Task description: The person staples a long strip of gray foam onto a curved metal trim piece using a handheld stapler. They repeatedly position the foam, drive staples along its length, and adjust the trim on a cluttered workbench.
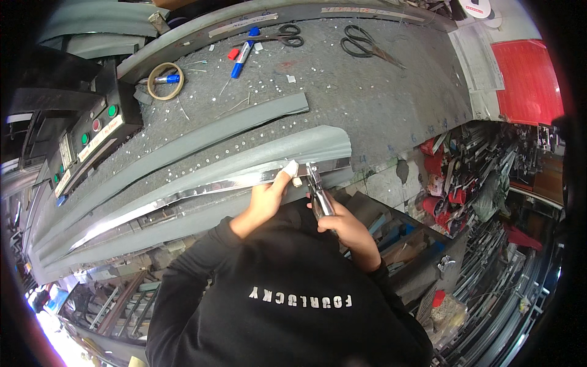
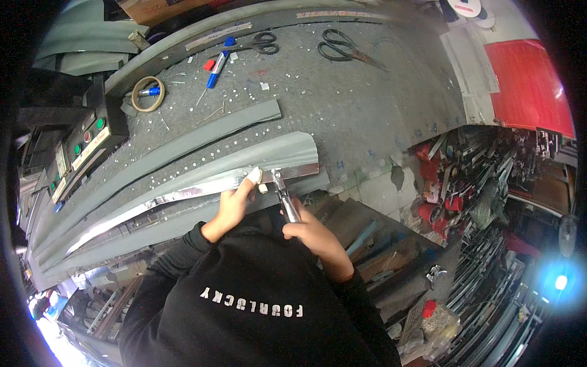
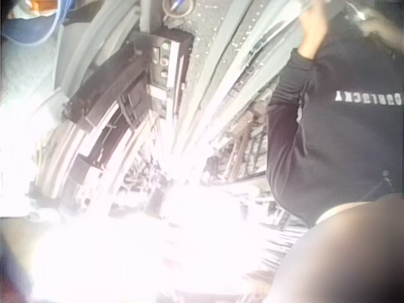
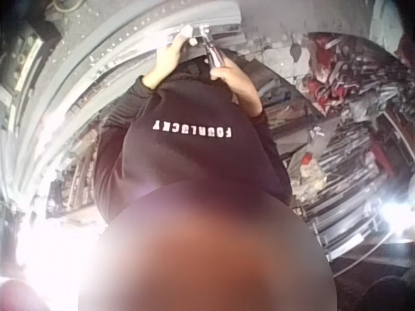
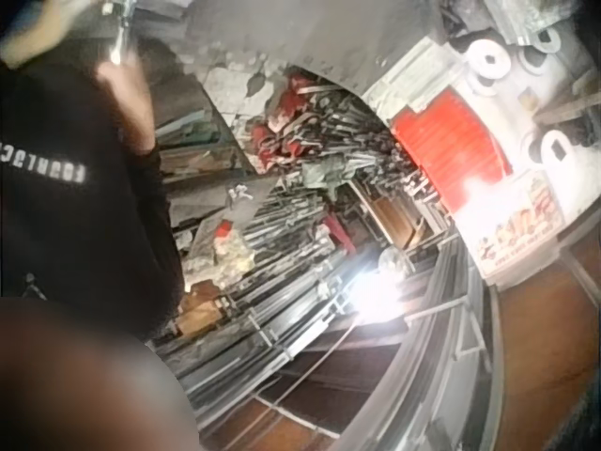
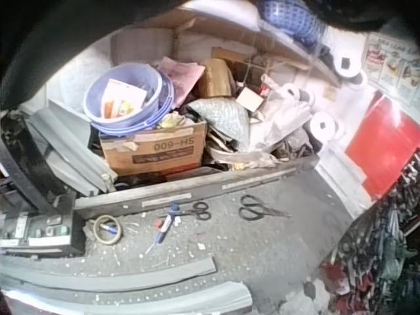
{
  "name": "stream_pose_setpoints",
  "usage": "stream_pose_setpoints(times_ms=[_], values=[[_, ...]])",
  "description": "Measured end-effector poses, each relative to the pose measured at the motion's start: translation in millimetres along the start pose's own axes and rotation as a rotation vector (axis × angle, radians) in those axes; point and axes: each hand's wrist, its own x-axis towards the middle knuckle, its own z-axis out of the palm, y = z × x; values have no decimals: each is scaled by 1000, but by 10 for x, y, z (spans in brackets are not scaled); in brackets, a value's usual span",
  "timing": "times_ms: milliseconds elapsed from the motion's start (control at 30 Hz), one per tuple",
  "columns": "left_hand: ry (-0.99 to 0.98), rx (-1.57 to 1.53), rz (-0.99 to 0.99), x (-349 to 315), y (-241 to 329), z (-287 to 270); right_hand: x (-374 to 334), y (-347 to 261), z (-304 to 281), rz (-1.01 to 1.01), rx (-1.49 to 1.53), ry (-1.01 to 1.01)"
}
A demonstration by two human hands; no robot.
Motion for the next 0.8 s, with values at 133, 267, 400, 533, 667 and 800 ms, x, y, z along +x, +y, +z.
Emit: stream_pose_setpoints(times_ms=[133,267,400,533,667,800], values=[[40,-45,82,85,32,35,-26,-8,10,-174,-716,364],[-51,-33,79,218,2,-37,-149,-67,-352,171,17,-76],[-615,-3,-274,176,78,-218,-245,8,-667,-131,487,-272],[-980,267,162,36,432,-389,-195,22,-828,-329,638,-169],[-529,474,269,252,752,-480,-39,-72,-878,-398,682,-299],[77,1448,787,619,599,-383,118,-99,-873,-260,517,-544]])
